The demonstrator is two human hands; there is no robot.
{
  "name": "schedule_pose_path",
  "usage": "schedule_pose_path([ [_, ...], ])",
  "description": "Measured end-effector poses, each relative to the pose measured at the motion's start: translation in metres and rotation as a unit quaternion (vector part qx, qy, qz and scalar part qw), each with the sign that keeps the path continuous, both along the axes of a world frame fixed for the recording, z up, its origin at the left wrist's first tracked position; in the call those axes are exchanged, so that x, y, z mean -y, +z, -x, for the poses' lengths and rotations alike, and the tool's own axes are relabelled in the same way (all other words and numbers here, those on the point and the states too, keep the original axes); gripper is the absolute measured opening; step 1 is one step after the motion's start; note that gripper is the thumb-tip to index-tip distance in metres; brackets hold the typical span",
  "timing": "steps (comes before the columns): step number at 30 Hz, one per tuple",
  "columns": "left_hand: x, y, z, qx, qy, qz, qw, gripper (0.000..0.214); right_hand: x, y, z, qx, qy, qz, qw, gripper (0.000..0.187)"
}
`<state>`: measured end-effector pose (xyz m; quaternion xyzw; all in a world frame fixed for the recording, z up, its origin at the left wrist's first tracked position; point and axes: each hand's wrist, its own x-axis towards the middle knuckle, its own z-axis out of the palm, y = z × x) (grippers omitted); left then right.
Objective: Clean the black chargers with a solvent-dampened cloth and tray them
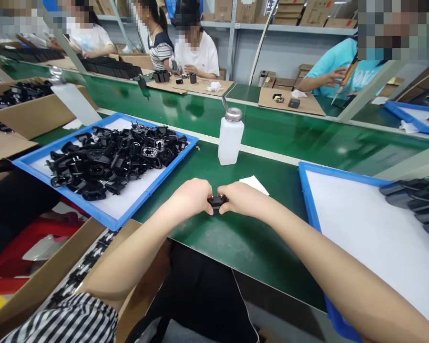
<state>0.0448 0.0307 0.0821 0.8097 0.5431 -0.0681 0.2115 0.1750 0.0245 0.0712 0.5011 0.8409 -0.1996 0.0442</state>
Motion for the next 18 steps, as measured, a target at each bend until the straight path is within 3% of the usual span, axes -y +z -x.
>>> schedule_pose_path([
  [5,-0.001,0.005,-0.008,-0.022,0.007,0.011,1.0,0.011,-0.001,0.001,0.005,0.008,-0.021,0.017,1.0,0.016],
  [10,0.0,0.005,-0.014,0.03,0.029,-0.013,0.999,0.008,0.0,0.0,0.009,0.01,-0.06,0.017,0.998,0.018],
  [18,0.0,0.004,-0.021,0.005,-0.038,0.036,0.999,0.011,0.002,-0.003,0.006,-0.081,-0.054,0.044,0.994,0.023],
])
